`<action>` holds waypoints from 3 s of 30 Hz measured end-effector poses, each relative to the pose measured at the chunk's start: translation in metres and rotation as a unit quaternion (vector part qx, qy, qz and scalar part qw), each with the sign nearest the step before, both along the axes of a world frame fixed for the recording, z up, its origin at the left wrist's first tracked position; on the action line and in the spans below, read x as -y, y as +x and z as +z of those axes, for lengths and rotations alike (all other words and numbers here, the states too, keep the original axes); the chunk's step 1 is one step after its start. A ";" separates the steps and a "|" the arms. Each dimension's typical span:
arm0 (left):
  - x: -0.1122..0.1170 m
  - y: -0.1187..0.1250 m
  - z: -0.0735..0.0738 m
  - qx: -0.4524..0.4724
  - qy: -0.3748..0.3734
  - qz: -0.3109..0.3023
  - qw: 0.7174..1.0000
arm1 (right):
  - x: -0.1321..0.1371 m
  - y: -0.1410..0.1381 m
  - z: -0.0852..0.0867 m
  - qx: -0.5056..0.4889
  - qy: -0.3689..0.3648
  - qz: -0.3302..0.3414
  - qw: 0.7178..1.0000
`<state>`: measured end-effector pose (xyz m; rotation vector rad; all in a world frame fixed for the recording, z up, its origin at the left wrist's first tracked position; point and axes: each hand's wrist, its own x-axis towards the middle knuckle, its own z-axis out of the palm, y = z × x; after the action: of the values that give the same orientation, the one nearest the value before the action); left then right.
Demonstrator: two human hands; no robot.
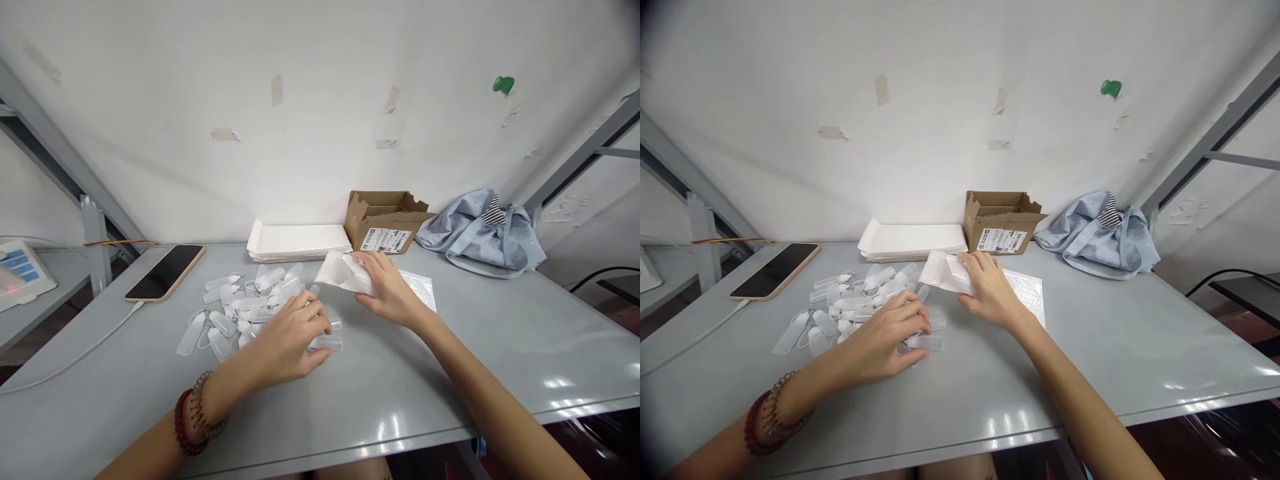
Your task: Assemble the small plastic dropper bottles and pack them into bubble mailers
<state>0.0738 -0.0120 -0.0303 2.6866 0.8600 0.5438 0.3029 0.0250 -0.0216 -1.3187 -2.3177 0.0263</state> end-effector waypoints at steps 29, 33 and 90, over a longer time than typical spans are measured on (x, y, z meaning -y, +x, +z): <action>-0.013 -0.011 0.000 0.134 0.185 0.123 0.966 | 0.018 -0.025 -0.009 0.045 -0.007 0.095 0.994; -0.009 -0.007 -0.001 0.173 0.114 0.095 0.974 | 0.021 -0.029 -0.011 0.038 -0.016 0.115 0.992; -0.004 -0.020 0.004 0.029 0.068 0.092 0.993 | 0.023 -0.034 -0.010 0.045 -0.062 0.128 0.989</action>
<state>0.0542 -0.0080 -0.0262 2.7113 1.0977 0.7430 0.2693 0.0015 -0.0319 -1.0893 -2.5852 0.2011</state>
